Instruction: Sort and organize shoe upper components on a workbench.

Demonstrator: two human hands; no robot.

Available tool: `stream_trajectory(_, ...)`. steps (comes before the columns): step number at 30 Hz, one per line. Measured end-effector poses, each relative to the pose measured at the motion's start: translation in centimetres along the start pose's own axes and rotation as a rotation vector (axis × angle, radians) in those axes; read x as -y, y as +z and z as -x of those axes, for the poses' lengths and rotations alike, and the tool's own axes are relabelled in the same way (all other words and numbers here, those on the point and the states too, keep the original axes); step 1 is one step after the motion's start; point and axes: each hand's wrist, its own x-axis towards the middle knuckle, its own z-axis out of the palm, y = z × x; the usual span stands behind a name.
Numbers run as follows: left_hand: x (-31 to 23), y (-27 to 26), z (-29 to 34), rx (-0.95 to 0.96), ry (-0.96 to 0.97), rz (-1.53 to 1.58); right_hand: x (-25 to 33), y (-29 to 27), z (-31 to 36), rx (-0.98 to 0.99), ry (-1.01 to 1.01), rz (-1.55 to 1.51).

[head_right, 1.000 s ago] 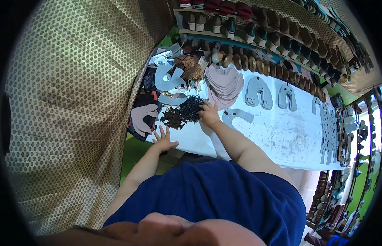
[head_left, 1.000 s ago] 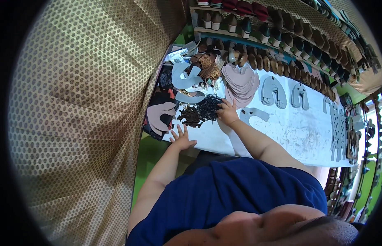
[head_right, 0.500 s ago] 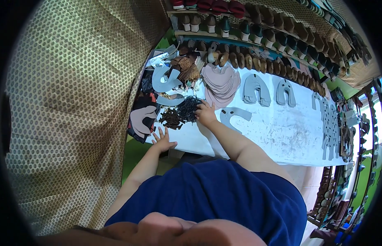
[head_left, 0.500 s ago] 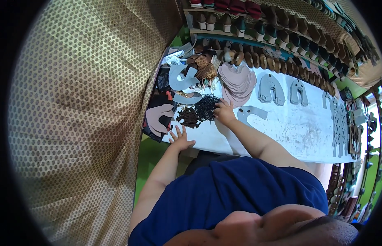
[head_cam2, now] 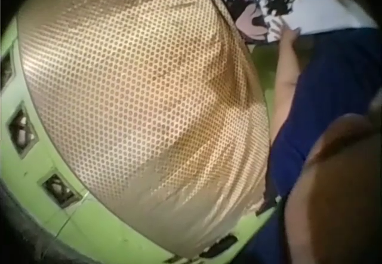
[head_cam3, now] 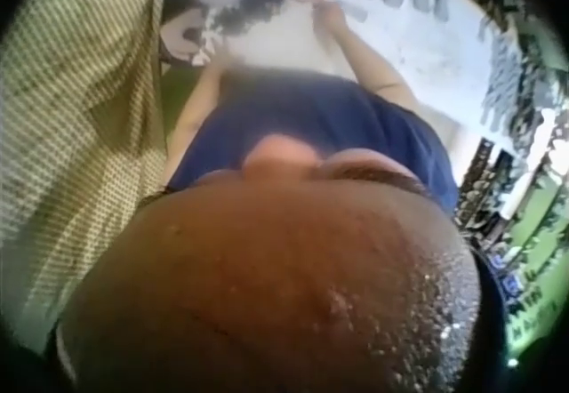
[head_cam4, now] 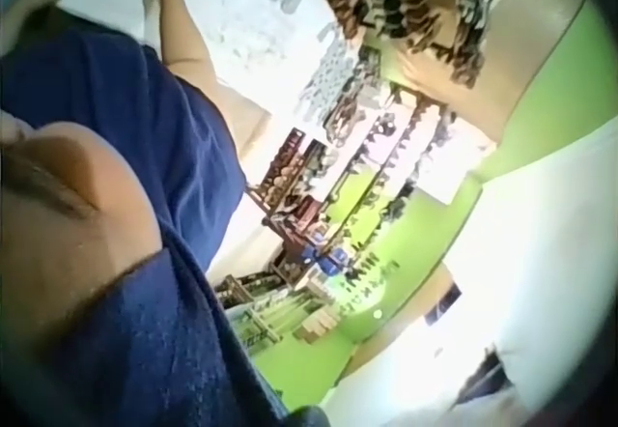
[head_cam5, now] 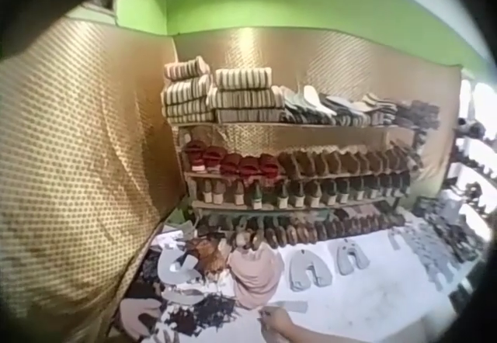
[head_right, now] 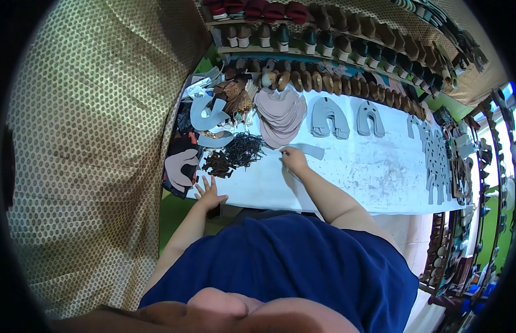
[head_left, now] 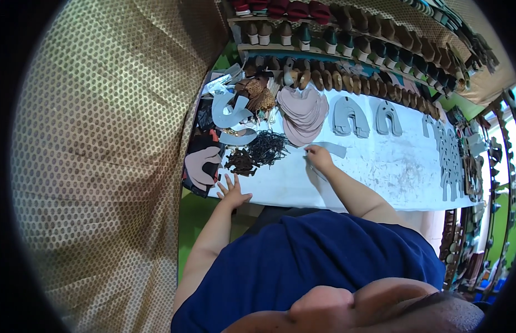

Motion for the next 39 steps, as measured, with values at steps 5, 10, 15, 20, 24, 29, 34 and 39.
stream_trajectory(5, -0.2, 0.0, -0.2, 0.012, -0.03, -0.038, -5.1, -3.1, 0.2, -0.13, 0.158, -0.061)
stream_trajectory(10, 0.4, 0.8, -1.1, -0.015, -0.039, -0.067, -5.0, -3.4, 1.2, -0.107, 0.28, -0.237)
stream_trajectory(15, -0.2, 0.6, -1.0, -0.012, -0.041, -0.085, -4.8, -3.0, 1.5, -0.149, 0.314, -0.485)
stream_trajectory(20, -0.3, 0.8, -0.8, -0.027, -0.031, -0.071, -6.1, -4.3, 1.4, 0.046, 0.421, -0.845)
stream_trajectory(24, 0.0, 1.1, -0.8, -0.069, -0.019, -0.059, -10.2, -5.6, 1.3, -0.058, 0.243, -0.252)
stream_trajectory(29, -0.5, 1.6, 0.3, -0.206, 0.024, 0.004, -13.2, -10.3, 4.1, -0.302, 0.288, 0.298)
stream_trajectory(34, -1.0, 2.4, -0.2, -0.415, -0.033, 0.138, -15.6, -14.6, 5.7, -0.248, 0.421, 0.414)
stream_trajectory(39, -3.9, 2.0, 0.5, -0.673, -0.038, 0.246, -17.7, -15.9, 6.2, -0.246, 0.353, 0.688)
